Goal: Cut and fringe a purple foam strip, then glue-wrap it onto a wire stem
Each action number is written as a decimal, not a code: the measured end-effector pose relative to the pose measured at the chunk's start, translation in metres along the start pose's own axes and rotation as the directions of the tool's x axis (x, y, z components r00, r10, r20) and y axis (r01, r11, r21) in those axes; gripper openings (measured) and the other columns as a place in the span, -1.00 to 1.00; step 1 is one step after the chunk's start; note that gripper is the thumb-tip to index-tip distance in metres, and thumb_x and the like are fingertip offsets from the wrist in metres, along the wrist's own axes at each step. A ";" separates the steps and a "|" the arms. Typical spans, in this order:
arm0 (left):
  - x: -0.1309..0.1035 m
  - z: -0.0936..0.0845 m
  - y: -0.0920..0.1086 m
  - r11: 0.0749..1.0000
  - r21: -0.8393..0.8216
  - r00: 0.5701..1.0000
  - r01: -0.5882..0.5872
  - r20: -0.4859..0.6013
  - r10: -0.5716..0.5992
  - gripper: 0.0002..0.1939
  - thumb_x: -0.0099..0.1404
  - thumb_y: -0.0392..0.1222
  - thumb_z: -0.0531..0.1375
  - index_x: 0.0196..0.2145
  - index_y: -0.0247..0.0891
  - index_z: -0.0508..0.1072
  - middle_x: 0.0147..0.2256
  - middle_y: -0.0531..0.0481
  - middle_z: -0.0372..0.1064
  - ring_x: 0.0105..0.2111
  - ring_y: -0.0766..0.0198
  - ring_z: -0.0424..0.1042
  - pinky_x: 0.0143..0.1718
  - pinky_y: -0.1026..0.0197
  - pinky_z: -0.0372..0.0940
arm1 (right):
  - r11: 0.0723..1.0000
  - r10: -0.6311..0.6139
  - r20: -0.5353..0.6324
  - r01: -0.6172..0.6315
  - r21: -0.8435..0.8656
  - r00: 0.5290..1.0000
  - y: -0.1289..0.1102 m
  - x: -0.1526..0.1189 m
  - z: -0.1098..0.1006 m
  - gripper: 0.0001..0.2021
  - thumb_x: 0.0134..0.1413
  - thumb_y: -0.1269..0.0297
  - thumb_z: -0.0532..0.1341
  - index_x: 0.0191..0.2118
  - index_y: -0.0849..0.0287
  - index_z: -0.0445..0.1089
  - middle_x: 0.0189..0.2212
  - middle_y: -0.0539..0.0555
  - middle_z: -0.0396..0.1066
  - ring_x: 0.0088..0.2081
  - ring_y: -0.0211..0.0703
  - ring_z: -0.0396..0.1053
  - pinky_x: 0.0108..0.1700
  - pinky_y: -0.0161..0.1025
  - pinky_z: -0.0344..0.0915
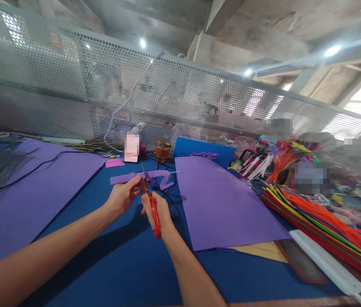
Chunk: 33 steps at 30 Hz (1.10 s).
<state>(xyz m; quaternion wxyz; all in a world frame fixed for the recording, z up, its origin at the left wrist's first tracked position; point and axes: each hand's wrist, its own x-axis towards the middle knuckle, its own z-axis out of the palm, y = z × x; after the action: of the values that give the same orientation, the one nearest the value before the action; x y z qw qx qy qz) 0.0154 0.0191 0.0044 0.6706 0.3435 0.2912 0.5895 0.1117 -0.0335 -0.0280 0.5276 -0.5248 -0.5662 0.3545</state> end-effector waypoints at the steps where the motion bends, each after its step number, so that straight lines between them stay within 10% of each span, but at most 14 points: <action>1: 0.001 0.000 0.000 1.000 0.002 1.000 -0.004 -0.009 0.004 -0.76 -0.24 -0.20 0.35 -0.58 -0.37 0.43 -0.58 -0.04 0.41 -0.53 0.30 0.39 -0.49 0.26 0.28 | 0.999 -0.040 -0.005 0.040 -0.017 0.999 -0.001 0.000 0.000 -0.48 -0.06 -0.18 0.01 -0.32 0.26 0.30 -0.68 -0.04 0.21 -0.63 -0.31 0.19 -0.58 -0.36 0.14; 33: -0.005 0.003 -0.001 0.998 0.038 0.999 -0.043 -0.020 0.044 -0.71 -0.25 -0.15 0.36 -0.55 -0.37 0.44 -0.55 -0.02 0.39 -0.52 0.31 0.36 -0.50 0.26 0.26 | 0.981 -0.127 0.001 0.126 -0.147 0.992 -0.003 -0.001 -0.003 -0.64 -0.02 -0.01 0.09 -0.34 0.25 0.31 -0.66 -0.08 0.12 -0.61 -0.34 0.00 -0.55 -0.34 0.02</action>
<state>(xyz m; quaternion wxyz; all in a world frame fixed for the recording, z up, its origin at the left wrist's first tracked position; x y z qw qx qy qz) 0.0180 0.0133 0.0053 0.6479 0.3562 0.3016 0.6020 0.1142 -0.0357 -0.0248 0.5113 -0.5265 -0.6209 0.2754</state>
